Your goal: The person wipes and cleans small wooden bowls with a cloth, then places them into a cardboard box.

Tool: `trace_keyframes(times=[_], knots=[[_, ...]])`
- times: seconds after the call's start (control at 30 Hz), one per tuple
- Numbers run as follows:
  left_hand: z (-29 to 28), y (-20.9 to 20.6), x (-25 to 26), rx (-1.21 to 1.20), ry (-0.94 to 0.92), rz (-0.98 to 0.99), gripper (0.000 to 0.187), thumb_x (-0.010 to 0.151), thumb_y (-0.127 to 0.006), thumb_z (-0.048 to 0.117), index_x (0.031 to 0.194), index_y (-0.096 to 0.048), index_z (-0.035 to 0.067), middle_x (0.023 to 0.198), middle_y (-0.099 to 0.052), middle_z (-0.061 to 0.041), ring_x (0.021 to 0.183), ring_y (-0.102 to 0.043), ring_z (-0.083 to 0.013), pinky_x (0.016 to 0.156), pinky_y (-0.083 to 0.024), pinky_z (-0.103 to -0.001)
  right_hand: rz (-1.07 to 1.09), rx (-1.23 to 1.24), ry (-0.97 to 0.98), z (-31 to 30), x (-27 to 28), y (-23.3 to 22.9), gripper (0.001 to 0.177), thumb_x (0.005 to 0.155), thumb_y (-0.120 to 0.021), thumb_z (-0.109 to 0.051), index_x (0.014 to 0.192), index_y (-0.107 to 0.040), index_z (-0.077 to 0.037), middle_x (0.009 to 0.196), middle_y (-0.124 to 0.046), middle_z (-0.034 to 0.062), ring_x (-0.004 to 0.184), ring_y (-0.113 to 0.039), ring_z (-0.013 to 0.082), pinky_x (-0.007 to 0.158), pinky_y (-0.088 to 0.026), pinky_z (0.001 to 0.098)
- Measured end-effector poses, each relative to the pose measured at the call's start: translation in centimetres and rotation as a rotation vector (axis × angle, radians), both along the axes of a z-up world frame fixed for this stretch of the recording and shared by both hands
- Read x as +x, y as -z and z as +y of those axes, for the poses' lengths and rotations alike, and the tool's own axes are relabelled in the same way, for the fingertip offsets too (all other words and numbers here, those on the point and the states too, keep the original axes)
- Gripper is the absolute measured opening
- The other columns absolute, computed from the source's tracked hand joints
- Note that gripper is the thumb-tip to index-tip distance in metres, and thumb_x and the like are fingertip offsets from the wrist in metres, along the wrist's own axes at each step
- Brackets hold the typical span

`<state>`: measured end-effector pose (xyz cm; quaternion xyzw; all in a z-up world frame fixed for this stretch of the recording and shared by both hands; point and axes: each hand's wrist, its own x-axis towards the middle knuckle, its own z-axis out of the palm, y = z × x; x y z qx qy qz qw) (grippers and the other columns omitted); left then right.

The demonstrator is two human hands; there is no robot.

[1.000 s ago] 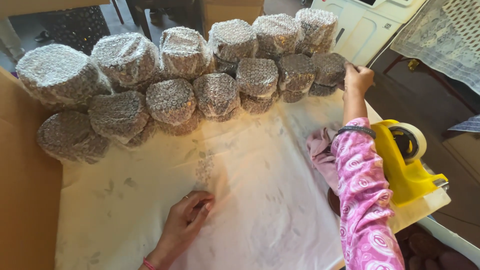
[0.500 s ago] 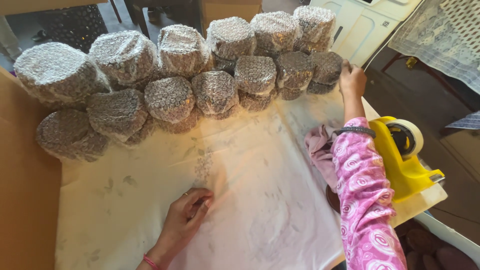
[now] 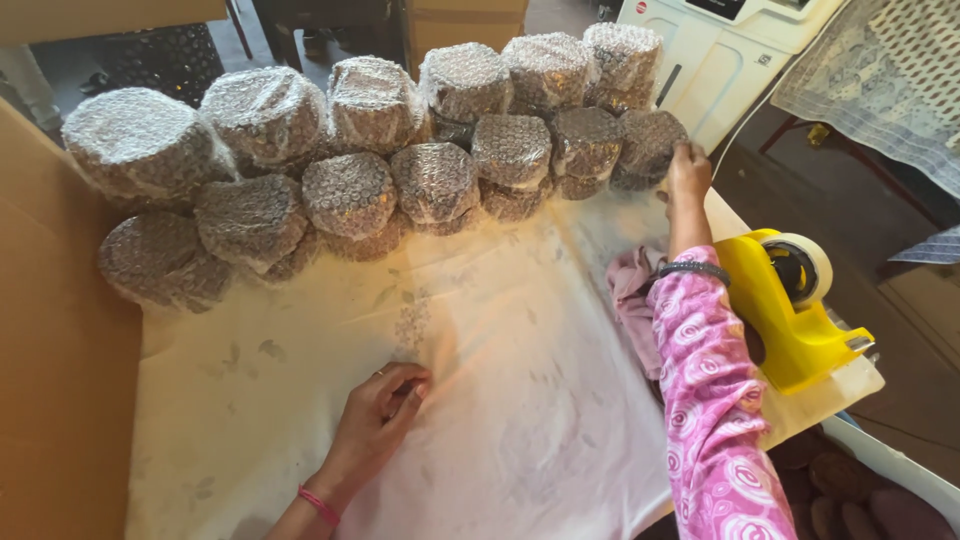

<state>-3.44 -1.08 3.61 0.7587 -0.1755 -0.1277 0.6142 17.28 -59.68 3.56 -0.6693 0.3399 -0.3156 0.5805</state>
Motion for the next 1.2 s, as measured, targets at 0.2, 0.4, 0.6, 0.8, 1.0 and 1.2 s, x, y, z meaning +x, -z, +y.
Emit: trace_keyframes(times=[0.2, 0.4, 0.6, 0.8, 1.0, 1.2], knots=[[-0.1, 0.5, 0.2, 0.053, -0.012, -0.024, 0.018, 0.095, -0.066, 0.016, 0.107, -0.072, 0.003, 0.093, -0.068, -0.004, 0.068, -0.054, -0.0100, 0.056, -0.044, -0.026, -0.016, -0.587, -0.040, -6.4, 3.5, 4.4, 0.047, 0.101, -0.054, -0.038, 0.142, -0.058, -0.015, 0.122, -0.067, 0.0087, 0.108, -0.066, 0.0233, 0.084, -0.056, 0.0410], [-0.2, 0.2, 0.2, 0.003, 0.002, -0.045, 0.018, 0.095, -0.065, 0.015, 0.107, -0.071, 0.003, 0.095, -0.068, -0.004, 0.071, -0.056, -0.0093, 0.058, -0.046, -0.025, 0.111, -0.166, -0.044, 1.4, -0.6, -2.2, 0.055, 0.099, -0.053, -0.050, 0.144, -0.054, -0.019, 0.132, -0.063, 0.0085, 0.107, -0.065, 0.0256, 0.072, -0.058, 0.0448], [-0.3, 0.0, 0.3, 0.058, -0.010, -0.049, 0.018, 0.095, -0.066, 0.017, 0.107, -0.071, 0.004, 0.094, -0.069, -0.006, 0.070, -0.058, -0.0124, 0.058, -0.048, -0.027, 0.044, -0.549, 0.123, -5.5, 3.1, 3.1, 0.055, 0.102, -0.069, -0.044, 0.132, -0.061, 0.001, 0.118, -0.070, 0.0163, 0.102, -0.067, 0.0239, 0.084, -0.053, 0.0362], [-0.2, 0.3, 0.4, 0.087, -0.007, -0.179, 0.017, 0.094, -0.067, 0.016, 0.107, -0.071, 0.004, 0.093, -0.070, -0.008, 0.072, -0.065, -0.0154, 0.062, -0.053, -0.029, 0.080, -0.523, -0.135, 2.4, -4.2, -5.8, 0.046, 0.091, -0.077, -0.036, 0.121, -0.070, 0.000, 0.109, -0.075, 0.0148, 0.092, -0.064, 0.0228, 0.080, -0.052, 0.0382], [-0.4, 0.4, 0.2, 0.082, -0.004, -0.262, 0.015, 0.093, -0.067, 0.013, 0.105, -0.069, 0.004, 0.094, -0.070, -0.010, 0.076, -0.069, -0.0196, 0.064, -0.056, -0.032, 0.441, -0.702, -0.756, 5.6, -11.7, -5.9, 0.058, 0.087, -0.077, -0.043, 0.132, -0.068, -0.008, 0.121, -0.070, 0.0154, 0.106, -0.061, 0.0283, 0.092, -0.049, 0.0404], [-0.4, -0.3, -0.2, 0.109, 0.016, -0.380, 0.011, 0.091, -0.067, 0.008, 0.101, -0.068, 0.004, 0.094, -0.068, -0.011, 0.078, -0.069, -0.0246, 0.068, -0.056, -0.034, 0.852, -1.134, -0.892, 8.3, -16.7, -5.5, 0.095, 0.068, -0.089, -0.052, 0.147, -0.051, -0.013, 0.143, -0.051, 0.0235, 0.130, -0.051, 0.0400, 0.105, -0.045, 0.0459]])
